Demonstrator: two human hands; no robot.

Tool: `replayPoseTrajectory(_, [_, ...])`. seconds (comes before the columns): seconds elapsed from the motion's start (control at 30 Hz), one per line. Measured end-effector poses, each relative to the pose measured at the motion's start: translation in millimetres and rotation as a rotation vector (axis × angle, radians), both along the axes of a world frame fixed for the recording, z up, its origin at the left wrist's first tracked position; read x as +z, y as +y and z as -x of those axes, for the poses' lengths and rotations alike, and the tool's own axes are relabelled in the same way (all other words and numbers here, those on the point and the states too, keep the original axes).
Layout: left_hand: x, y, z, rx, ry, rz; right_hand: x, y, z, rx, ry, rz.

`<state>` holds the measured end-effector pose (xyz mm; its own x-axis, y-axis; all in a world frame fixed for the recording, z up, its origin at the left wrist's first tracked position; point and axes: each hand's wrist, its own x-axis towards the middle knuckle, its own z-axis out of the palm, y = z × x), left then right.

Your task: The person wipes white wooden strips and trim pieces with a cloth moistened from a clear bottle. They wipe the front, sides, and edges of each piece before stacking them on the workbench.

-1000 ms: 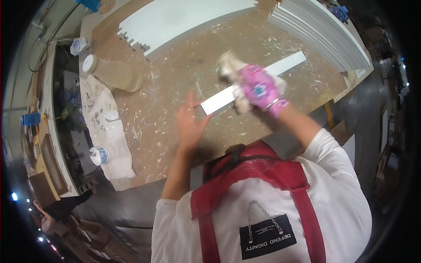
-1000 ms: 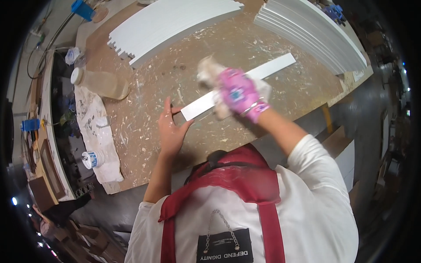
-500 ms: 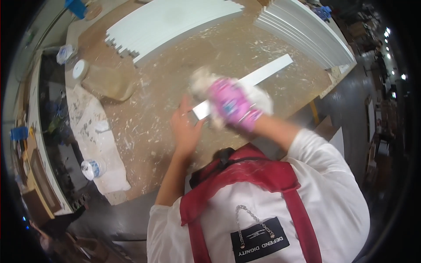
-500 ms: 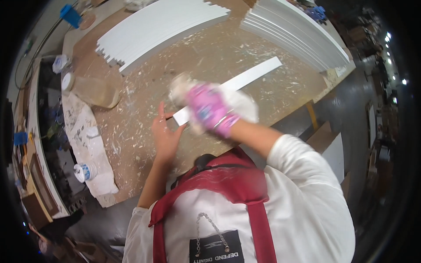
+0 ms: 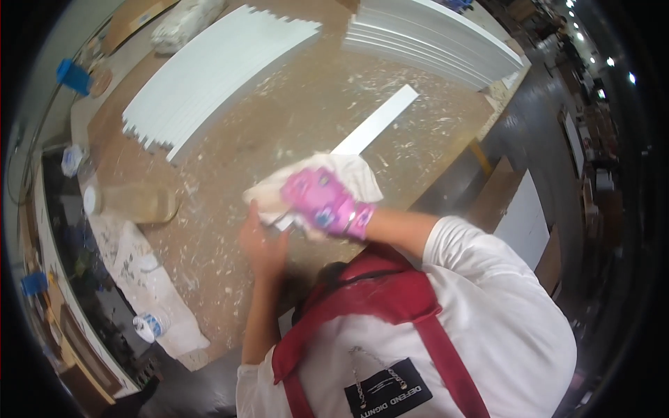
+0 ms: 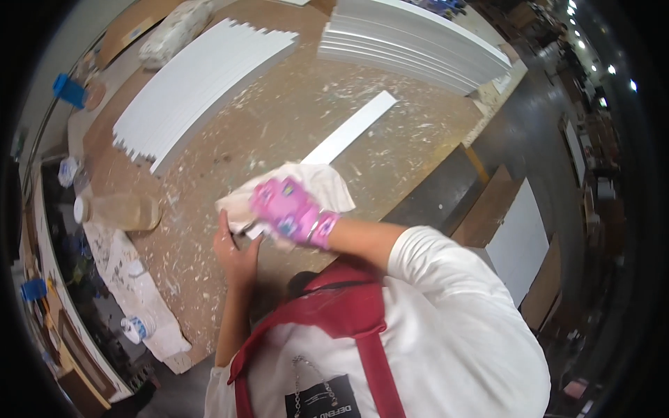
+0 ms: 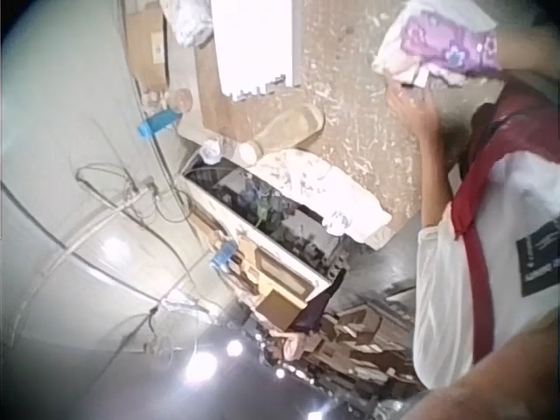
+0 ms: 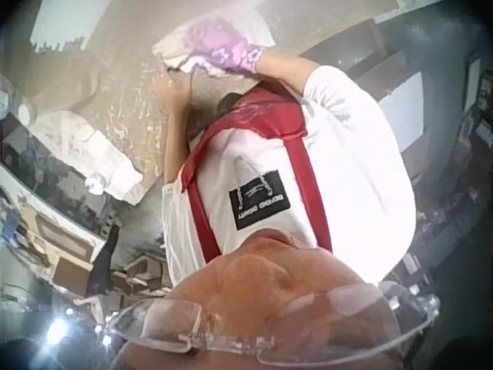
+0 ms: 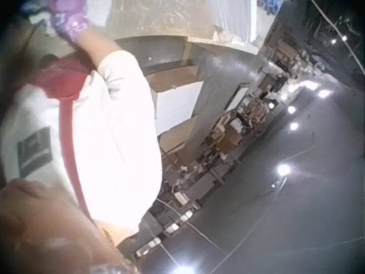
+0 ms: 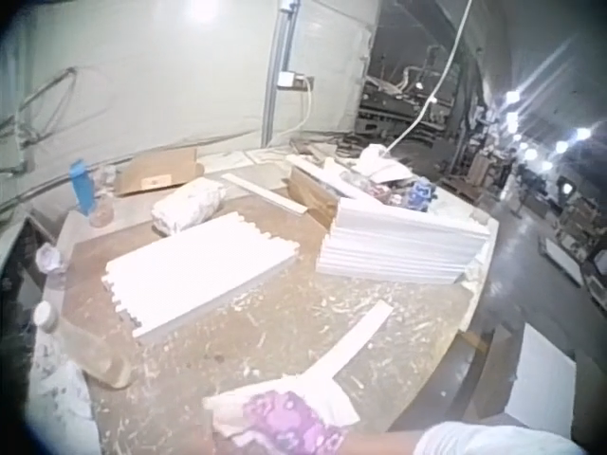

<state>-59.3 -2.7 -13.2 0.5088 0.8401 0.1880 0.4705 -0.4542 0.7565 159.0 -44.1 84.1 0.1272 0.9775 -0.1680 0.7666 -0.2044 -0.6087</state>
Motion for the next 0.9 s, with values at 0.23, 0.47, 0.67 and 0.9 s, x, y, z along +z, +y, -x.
replayPoseTrajectory(0.23, [3.0,-1.9,-15.7,-0.035,0.079,-0.121,-73.8,-30.2,-176.1,-0.517,-0.537,0.031])
replayPoseTrajectory(0.47, [16.5,-8.9,-10.4,0.030,0.132,0.082,-75.4,-27.6,-137.9,-0.132,-0.540,-0.176])
replayPoseTrajectory(0.67, [17.5,-9.7,-15.9,0.027,0.190,0.032,-36.1,-30.3,-197.0,-0.411,-0.646,0.135])
replayPoseTrajectory(0.9, [18.1,-9.0,-13.1,0.003,0.183,0.031,-50.1,-14.2,-102.9,-0.075,-0.421,-0.005])
